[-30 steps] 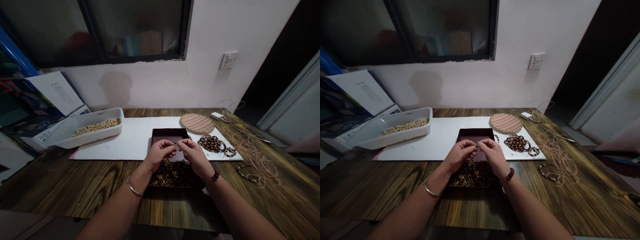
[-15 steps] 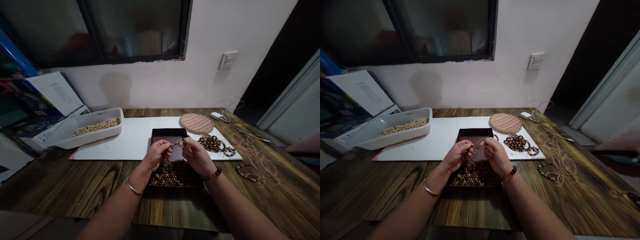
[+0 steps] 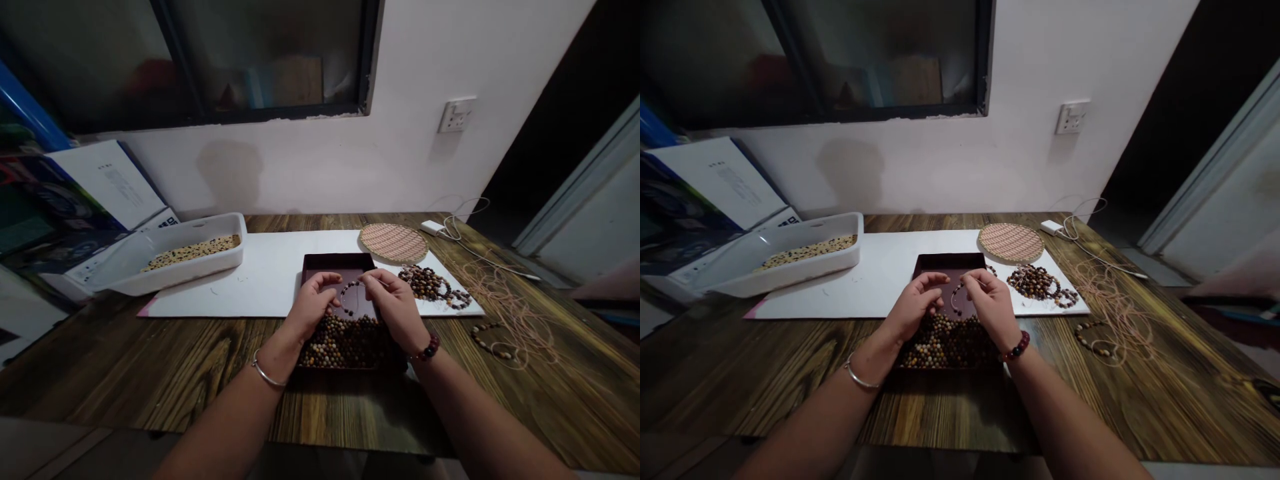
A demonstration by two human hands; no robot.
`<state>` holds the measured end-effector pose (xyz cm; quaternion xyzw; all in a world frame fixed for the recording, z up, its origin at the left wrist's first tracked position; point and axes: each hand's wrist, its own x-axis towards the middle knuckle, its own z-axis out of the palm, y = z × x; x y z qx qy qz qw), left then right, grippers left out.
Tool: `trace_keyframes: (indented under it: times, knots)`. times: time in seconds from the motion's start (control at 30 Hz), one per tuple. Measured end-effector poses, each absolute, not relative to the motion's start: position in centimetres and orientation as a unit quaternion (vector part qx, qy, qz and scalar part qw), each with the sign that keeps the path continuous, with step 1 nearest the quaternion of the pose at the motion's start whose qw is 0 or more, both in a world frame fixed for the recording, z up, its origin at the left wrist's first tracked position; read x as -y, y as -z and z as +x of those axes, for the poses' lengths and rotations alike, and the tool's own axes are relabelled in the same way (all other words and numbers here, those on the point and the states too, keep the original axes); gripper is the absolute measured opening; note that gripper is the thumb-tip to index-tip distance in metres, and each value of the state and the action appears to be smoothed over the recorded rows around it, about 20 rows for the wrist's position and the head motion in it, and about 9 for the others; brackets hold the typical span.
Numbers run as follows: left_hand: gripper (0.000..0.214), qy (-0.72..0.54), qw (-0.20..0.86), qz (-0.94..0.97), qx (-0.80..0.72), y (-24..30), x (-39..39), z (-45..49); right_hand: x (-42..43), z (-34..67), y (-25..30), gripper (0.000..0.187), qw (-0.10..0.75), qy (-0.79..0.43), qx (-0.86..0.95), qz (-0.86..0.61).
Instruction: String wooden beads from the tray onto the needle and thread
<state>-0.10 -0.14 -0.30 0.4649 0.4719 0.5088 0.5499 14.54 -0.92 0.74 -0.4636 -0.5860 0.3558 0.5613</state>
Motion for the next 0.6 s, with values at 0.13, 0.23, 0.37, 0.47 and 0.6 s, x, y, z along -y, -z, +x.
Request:
trace_keyframes:
  times: [0.13,0.23,0.37,0.47,0.6]
  knots:
    - [0.023,-0.517,0.567,0.505,-0.395,-0.13,0.68,-0.18,1.38,14.05,-0.56,0.02,0.517,-0.298,0.677,-0.43]
    - [0.022,-0.497,0.57,0.544,-0.363,0.02,0.83,-0.13,1.63,13.88,-0.52,0.021,0.491,-0.282,0.714,-0.412]
    - [0.019,-0.493,0.532,0.566,-0.393,0.35,0.63,-0.1,1.68,14.03,-0.53,0.023,0.474,-0.249,0.732,-0.421]
    - [0.018,-0.494,0.49,0.582,-0.421,0.3,0.5,-0.18,1.56,14.19,-0.33,0.022,0.461,-0.2,0.746,-0.437]
    - [0.015,-0.495,0.428,0.612,-0.444,0.05,0.48,-0.2,1.41,14.27,-0.17,0.021,0.474,-0.186,0.733,-0.452]
